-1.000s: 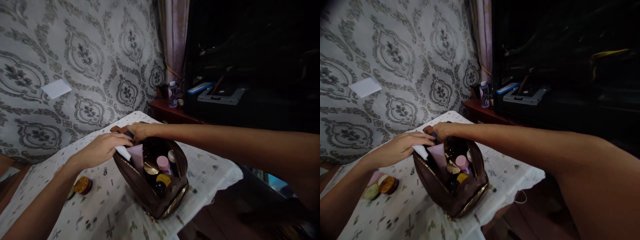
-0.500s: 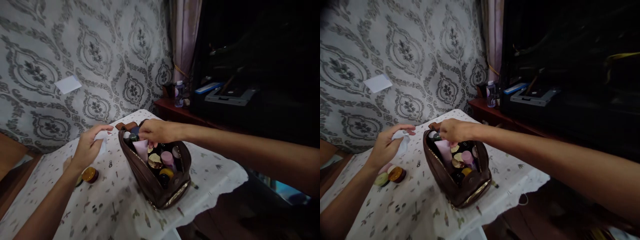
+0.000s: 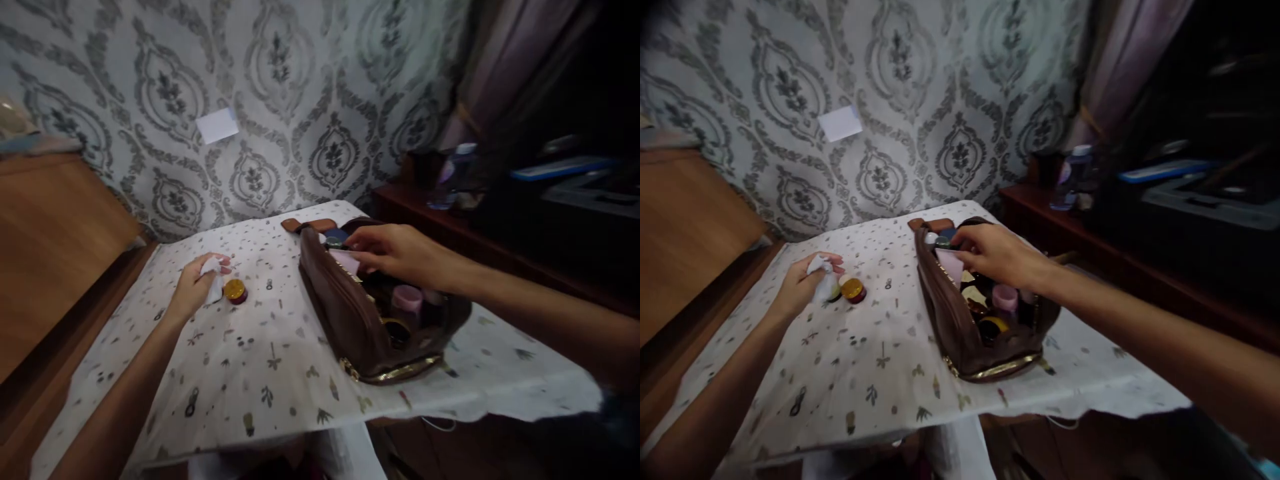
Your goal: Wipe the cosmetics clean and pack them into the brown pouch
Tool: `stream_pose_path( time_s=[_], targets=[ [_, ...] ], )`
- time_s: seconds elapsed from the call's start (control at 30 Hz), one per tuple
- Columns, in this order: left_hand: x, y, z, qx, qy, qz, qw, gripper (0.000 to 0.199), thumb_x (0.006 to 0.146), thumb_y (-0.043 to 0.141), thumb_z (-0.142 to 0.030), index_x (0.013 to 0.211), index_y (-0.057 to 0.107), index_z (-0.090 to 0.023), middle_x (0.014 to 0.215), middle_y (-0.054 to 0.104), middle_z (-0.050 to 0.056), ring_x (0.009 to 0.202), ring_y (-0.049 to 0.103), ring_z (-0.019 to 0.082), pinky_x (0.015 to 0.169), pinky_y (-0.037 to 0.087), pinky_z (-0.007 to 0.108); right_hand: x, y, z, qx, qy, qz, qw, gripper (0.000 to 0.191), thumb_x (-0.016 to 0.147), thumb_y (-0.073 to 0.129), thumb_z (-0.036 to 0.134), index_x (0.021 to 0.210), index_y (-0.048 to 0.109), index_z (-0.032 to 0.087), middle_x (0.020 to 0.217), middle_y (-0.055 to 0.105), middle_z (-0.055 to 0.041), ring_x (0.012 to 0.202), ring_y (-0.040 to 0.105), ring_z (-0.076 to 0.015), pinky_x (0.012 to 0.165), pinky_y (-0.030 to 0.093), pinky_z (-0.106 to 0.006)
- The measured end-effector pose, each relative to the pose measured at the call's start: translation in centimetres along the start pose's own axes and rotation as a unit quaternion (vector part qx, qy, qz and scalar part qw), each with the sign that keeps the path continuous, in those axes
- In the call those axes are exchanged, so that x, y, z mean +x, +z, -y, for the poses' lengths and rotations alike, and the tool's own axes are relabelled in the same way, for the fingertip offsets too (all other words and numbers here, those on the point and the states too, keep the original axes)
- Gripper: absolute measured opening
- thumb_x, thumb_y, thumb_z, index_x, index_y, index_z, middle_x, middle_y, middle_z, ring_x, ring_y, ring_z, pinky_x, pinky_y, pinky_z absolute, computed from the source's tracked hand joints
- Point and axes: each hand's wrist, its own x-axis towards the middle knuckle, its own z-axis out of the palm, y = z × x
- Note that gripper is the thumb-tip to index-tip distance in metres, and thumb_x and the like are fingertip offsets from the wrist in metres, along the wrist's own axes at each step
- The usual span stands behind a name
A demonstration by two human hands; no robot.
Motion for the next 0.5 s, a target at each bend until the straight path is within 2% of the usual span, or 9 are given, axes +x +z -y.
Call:
stream_pose_path(
  time_s=[0.07,0.1,0.2,0.3,0.4,0.5],
  targets=[
    [-0.7,-1.5,2.6,-0.05,-0.064,-0.055,0.995,0.037,0.075,0.05,-0.033,0.103,0.064,-0.014,0.096,0.074,0.009,0.089,0.07,0.026,0.081,0.056,0.038,-0.1,0.2,-0.5,0.01,0.009,0.002,1.0,0.02,0.09,0.059,0.026,0.104,0.067,0.015,0.087,0.075,-0.0043,0.073,0.071,-0.0151,0.064,0.053,-0.022],
    [-1.2,-2.1,3.8,-0.042,-0.083,-0.086,0.992,0.036,0.075,0.05,-0.034,0.102,0.064,-0.014,0.096,0.073,0.009,0.09,0.069,0.026,0.082,0.055,0.038,-0.3,0.3,-0.7,0.017,0.015,0.008,1.0,0.021,0.091,0.058,0.027,0.105,0.067,0.015,0.088,0.075,-0.0056,0.072,0.071,-0.0153,0.064,0.053,-0.023],
    [-3.3,-3.2,7.0,0.076,-0.092,-0.117,0.986,0.034,0.081,0.046,-0.036,0.103,0.062,-0.015,0.097,0.071,0.008,0.093,0.065,0.025,0.087,0.054,0.039,-0.9,0.3,-0.6,0.032,0.033,0.017,0.999,0.023,0.094,0.055,0.026,0.109,0.065,0.012,0.09,0.075,-0.0099,0.071,0.071,-0.0153,0.066,0.054,-0.024],
    [-6.4,-3.0,8.7,0.155,-0.076,-0.084,0.981,0.033,0.086,0.044,-0.037,0.104,0.062,-0.017,0.104,0.068,0.009,0.101,0.062,0.025,0.095,0.051,0.041,-1.3,0.1,0.0,-0.001,0.053,0.002,0.999,0.019,0.093,0.058,0.018,0.109,0.066,0.013,0.094,0.075,-0.0107,0.075,0.072,-0.0156,0.071,0.053,-0.027],
    [-9.6,-1.9,9.3,0.238,-0.07,-0.03,0.968,0.038,0.09,0.05,-0.044,0.117,0.06,-0.019,0.123,0.063,0.014,0.118,0.056,0.031,0.101,0.047,0.049,-1.4,-0.4,0.5,-0.065,0.074,-0.013,0.995,0.02,0.089,0.064,0.014,0.109,0.067,0.017,0.1,0.076,-0.0093,0.081,0.072,-0.017,0.073,0.052,-0.029],
    [-11.7,-1.0,9.5,0.348,-0.061,0.015,0.935,0.044,0.095,0.048,-0.052,0.127,0.056,-0.022,0.139,0.055,0.019,0.131,0.047,0.039,0.103,0.04,0.062,-2.0,-0.6,0.4,-0.142,0.053,-0.068,0.986,0.02,0.091,0.063,0.026,0.111,0.067,0.02,0.1,0.076,-0.0083,0.08,0.071,-0.0191,0.069,0.051,-0.032]
  ],
)
